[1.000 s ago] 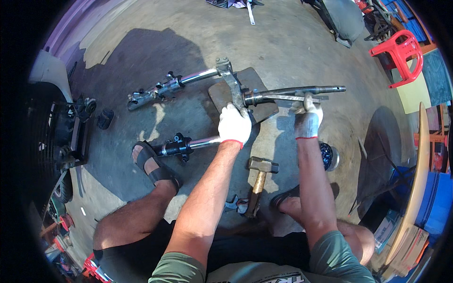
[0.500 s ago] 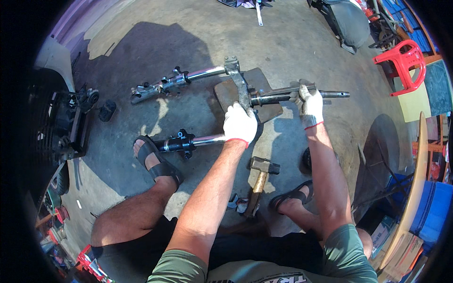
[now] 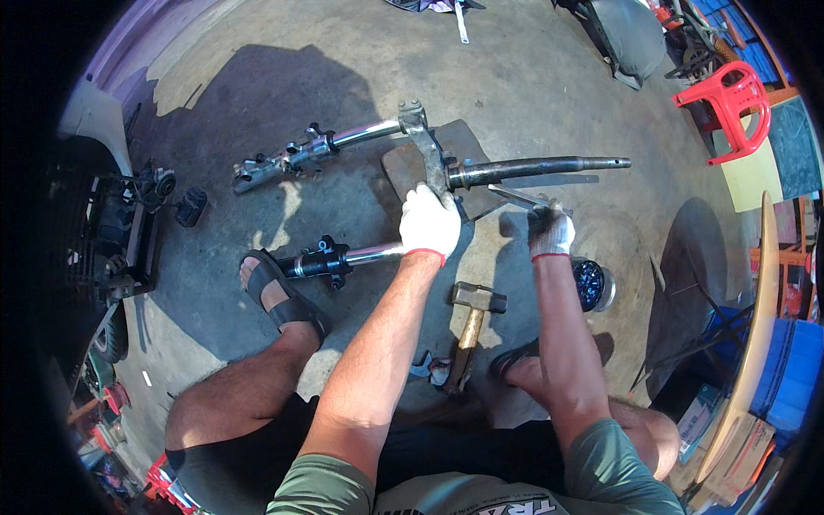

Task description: The person sits on the floor in a cluttered garage and uses a hammer to repeatedly strike a metal car part, likely a suspension component, to adjust or separate it. The person handles the part with gloved hands and uses a hammer throughout the clip.

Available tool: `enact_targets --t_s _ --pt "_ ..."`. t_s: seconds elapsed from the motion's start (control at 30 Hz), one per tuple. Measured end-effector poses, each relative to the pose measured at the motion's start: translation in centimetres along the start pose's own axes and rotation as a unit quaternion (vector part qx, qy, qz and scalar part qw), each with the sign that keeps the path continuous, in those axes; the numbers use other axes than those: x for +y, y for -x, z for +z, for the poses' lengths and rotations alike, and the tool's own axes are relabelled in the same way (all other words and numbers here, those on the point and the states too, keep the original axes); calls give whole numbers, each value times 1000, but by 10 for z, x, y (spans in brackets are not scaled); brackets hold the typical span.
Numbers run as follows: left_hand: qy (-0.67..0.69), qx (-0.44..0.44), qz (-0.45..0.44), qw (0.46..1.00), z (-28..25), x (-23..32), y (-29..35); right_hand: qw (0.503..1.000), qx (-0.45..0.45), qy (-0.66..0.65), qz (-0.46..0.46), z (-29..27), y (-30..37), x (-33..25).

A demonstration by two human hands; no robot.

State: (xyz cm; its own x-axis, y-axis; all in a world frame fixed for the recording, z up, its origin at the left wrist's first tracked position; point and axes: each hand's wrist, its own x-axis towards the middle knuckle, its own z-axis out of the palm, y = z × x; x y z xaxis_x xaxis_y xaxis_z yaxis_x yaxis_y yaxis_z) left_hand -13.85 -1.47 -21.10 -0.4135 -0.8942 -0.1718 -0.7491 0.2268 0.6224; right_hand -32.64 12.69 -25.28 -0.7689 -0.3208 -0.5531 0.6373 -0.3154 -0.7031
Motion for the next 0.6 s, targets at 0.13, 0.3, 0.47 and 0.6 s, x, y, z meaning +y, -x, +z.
enact_targets --t_s 0.13,0.3,0.47,0.6 --pt "-4 1 1 1000 0 -1 2 1000 17 -4 -25 14 3 34" --pt "-8 10 2 1000 0 -1 1 999 1 -22 29 7 5 20" --pt "-3 7 -1 1000 -2 -2 2 999 23 9 -30 20 12 15" --pt "0 12 5 1000 -3 -3 3 987 -60 42 -146 36 28 -14"
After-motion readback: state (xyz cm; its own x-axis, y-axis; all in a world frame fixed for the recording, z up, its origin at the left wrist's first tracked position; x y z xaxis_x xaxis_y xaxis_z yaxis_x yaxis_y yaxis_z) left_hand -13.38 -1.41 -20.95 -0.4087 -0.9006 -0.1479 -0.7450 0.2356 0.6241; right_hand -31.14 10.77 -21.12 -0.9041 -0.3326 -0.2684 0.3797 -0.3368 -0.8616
